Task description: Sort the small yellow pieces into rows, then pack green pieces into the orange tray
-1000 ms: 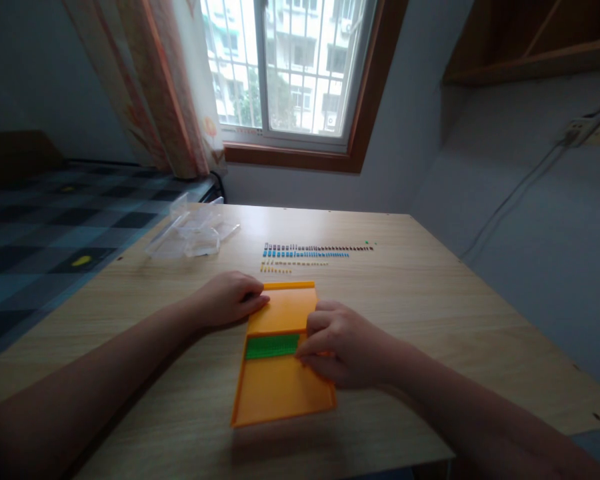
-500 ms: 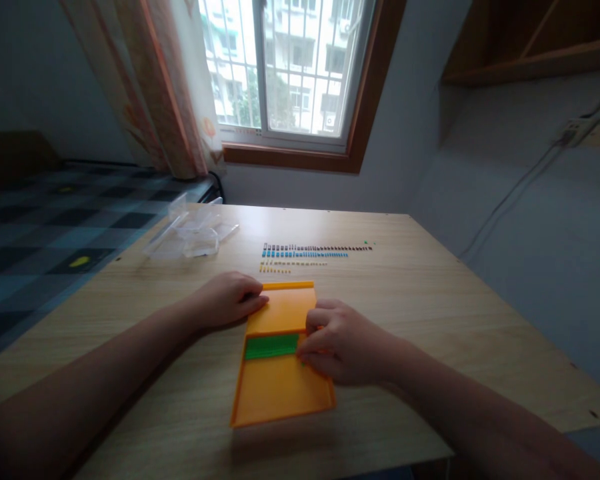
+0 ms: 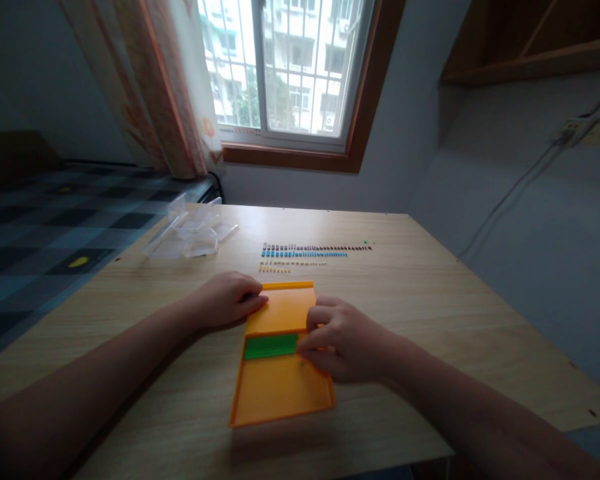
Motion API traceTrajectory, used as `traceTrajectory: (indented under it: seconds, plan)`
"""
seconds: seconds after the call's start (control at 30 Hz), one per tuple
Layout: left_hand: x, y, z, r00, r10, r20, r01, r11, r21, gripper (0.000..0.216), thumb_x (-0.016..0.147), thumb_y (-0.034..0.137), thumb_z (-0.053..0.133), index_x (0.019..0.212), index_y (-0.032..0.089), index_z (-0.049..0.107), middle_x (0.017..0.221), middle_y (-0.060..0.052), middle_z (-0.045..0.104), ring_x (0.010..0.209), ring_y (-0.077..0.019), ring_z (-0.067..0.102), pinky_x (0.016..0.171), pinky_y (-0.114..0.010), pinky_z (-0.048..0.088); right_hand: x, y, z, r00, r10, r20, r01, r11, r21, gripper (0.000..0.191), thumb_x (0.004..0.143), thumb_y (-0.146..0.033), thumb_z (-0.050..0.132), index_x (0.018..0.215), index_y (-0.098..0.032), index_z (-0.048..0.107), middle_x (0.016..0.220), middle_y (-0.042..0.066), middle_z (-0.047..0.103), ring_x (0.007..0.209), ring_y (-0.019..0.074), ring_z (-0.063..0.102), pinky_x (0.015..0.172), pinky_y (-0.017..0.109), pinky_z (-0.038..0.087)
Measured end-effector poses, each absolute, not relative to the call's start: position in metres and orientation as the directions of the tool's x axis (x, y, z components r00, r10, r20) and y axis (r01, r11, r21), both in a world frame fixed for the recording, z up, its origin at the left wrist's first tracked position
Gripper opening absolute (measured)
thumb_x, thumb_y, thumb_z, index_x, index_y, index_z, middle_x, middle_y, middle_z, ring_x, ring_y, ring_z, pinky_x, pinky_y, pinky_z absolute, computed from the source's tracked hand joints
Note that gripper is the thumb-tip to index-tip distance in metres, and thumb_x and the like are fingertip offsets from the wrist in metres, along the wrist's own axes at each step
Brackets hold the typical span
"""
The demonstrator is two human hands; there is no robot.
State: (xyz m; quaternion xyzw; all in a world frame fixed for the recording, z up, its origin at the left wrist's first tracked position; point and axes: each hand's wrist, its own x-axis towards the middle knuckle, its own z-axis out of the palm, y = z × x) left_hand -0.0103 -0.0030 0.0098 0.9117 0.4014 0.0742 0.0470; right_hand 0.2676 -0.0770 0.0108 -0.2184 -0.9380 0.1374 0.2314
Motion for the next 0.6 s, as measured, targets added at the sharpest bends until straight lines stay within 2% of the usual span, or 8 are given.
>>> traceTrajectory:
  seconds: [0.6]
  plan:
    - [-0.009, -0.0046, 0.012, 0.673, 0.734, 0.095, 0.725, -0.679, 0.114, 0.04, 0.094, 0.042, 0.05, 0.064, 0.019, 0.061, 0.067, -0.005, 0.066, 0.062, -0.0167, 0.054, 0.058, -0.029, 0.03, 0.2645, -0.079, 0.0081, -0.826, 0.488, 0.282, 0.372, 0.848, -0.376, 0.023, 0.096, -0.03, 0.056, 0.092, -0.024, 0.078, 0.081, 0.005, 0.061, 0.077, 0.0183, 0.051, 0.074, 0.035, 0.04]
